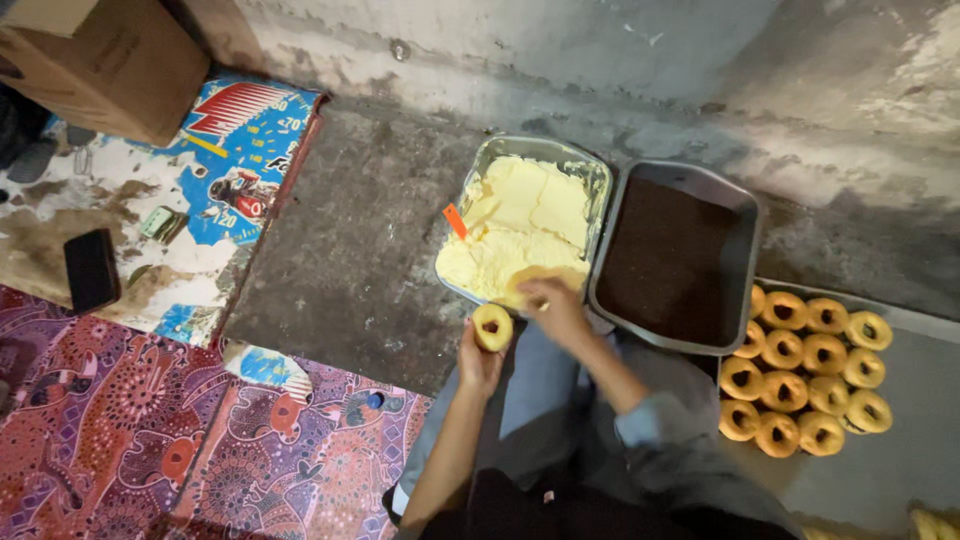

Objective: The person fills ring-shaped pastries by hand, first pressing a yellow paste into the center hole and then dipping the filled hole into a dark granular topping. The finished pastries are placed on a metal tray.

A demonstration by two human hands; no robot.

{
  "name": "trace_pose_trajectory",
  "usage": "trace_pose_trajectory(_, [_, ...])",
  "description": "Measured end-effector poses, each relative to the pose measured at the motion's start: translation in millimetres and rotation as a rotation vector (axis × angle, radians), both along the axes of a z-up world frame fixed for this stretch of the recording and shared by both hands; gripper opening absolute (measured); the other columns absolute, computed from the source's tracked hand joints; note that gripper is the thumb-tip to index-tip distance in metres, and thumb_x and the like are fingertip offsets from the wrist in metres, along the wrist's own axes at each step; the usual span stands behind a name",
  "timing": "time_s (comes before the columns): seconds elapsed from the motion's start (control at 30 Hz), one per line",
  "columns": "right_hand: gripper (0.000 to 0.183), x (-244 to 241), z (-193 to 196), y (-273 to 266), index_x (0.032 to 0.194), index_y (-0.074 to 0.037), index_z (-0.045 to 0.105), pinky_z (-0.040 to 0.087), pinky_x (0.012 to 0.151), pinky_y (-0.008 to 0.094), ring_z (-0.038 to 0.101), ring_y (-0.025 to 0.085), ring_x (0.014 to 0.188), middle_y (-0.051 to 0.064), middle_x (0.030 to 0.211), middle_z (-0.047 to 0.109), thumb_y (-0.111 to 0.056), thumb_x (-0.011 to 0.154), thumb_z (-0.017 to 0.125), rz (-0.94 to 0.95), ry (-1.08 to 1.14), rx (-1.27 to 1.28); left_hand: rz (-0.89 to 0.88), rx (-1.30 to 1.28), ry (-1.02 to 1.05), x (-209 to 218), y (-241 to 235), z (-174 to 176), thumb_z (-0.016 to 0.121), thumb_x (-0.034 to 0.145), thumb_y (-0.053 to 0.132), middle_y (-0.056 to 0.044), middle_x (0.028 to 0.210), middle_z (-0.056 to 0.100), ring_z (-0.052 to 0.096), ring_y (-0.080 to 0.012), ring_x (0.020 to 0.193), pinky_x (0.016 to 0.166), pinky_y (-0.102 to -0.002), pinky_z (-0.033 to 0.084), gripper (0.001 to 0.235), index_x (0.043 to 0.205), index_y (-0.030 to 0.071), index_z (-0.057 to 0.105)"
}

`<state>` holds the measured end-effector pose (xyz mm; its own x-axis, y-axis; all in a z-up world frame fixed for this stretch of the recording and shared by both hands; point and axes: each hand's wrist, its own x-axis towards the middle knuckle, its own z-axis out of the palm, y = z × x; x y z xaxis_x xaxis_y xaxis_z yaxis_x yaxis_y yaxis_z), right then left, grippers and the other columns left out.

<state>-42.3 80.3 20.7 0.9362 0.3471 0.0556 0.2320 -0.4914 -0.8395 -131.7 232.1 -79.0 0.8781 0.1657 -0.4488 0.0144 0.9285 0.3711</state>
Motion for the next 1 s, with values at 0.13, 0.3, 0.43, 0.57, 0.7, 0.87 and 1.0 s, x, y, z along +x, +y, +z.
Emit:
trace_pose_trajectory(0.13, [0.022, -30.2, -3.3, 7.6, 0.101, -0.006, 0.074, 0.054, 0.095, 0.039, 0.069, 0.029, 0.106, 0.01, 0.11, 0.076, -0.001, 0.08, 0.077, 0.287, -0.336, 0.074, 0.01, -0.013, 0.047, 1.9, -7.0, -8.2, 0.033, 0.107, 0.033, -0.016, 0.134, 0.063, 0.061, -0.0277, 0.122, 0.103, -0.043, 0.05, 0.048, 0.136, 0.002, 0.055])
trace_pose_trajectory(0.3, [0.025, 16.0, -0.9, -15.2, 0.101, -0.008, 0.077, 0.054, 0.097, 0.039, 0.068, 0.03, 0.107, 0.009, 0.107, 0.076, 0.005, 0.079, 0.073, 0.029, -0.435, -0.178, 0.038, 0.108, -0.125, -8.2, -9.2, 10.2, 0.037, 0.109, 0.027, -0.015, 0.142, 0.058, 0.057, -0.0271, 0.132, 0.112, -0.044, 0.047, 0.044, 0.141, 0.0, 0.05])
trace_pose_trajectory(0.43, [0.032, 7.6, 5.1, -11.3, 0.105, -0.008, 0.077, 0.055, 0.092, 0.038, 0.067, 0.03, 0.104, 0.011, 0.109, 0.074, 0.004, 0.076, 0.073, 0.024, -0.285, -0.049, 0.027, 0.019, -0.02, -12.4, -8.5, 23.2, 0.034, 0.108, 0.038, -0.011, 0.142, 0.059, 0.056, -0.0245, 0.131, 0.11, -0.041, 0.047, 0.05, 0.142, 0.006, 0.051])
trace_pose_trajectory(0.57, [0.034, -43.9, 18.5, 2.1, 0.104, -0.009, 0.078, 0.053, 0.093, 0.041, 0.067, 0.029, 0.103, 0.011, 0.102, 0.075, 0.003, 0.072, 0.076, 0.394, -0.385, 0.094, -0.003, 0.045, -0.066, -11.8, -9.4, 23.0, 0.033, 0.111, 0.044, -0.014, 0.138, 0.06, 0.058, -0.027, 0.124, 0.102, -0.042, 0.047, 0.054, 0.142, 0.003, 0.052])
trace_pose_trajectory(0.7, [0.031, -53.6, 46.0, -2.8, 0.103, -0.011, 0.078, 0.056, 0.088, 0.037, 0.069, 0.026, 0.099, 0.008, 0.102, 0.075, 0.0, 0.074, 0.077, 0.259, -0.3, 0.017, 0.006, 0.111, -0.091, -14.1, -3.9, 27.4, 0.035, 0.11, 0.039, -0.013, 0.139, 0.06, 0.059, -0.0254, 0.127, 0.107, -0.043, 0.05, 0.05, 0.141, 0.004, 0.051])
trace_pose_trajectory(0.87, [0.03, -55.8, 45.2, 0.7, 0.104, -0.009, 0.078, 0.054, 0.088, 0.04, 0.066, 0.031, 0.1, 0.011, 0.099, 0.074, 0.0, 0.076, 0.075, 0.286, -0.414, 0.036, 0.007, 0.065, -0.087, -19.2, -11.9, 28.1, 0.035, 0.109, 0.037, -0.009, 0.138, 0.061, 0.06, -0.0226, 0.127, 0.106, -0.041, 0.05, 0.047, 0.141, 0.006, 0.051])
trace_pose_trajectory(1.0, [0.024, -18.3, 28.4, -5.2, 0.101, -0.005, 0.076, 0.052, 0.092, 0.041, 0.065, 0.033, 0.102, 0.013, 0.101, 0.073, 0.003, 0.079, 0.071, 0.155, -0.498, -0.034, -0.01, 0.139, -0.115, -21.7, -11.0, 17.5, 0.036, 0.114, 0.04, -0.012, 0.133, 0.062, 0.059, -0.024, 0.114, 0.083, -0.038, 0.045, 0.047, 0.144, 0.007, 0.052])
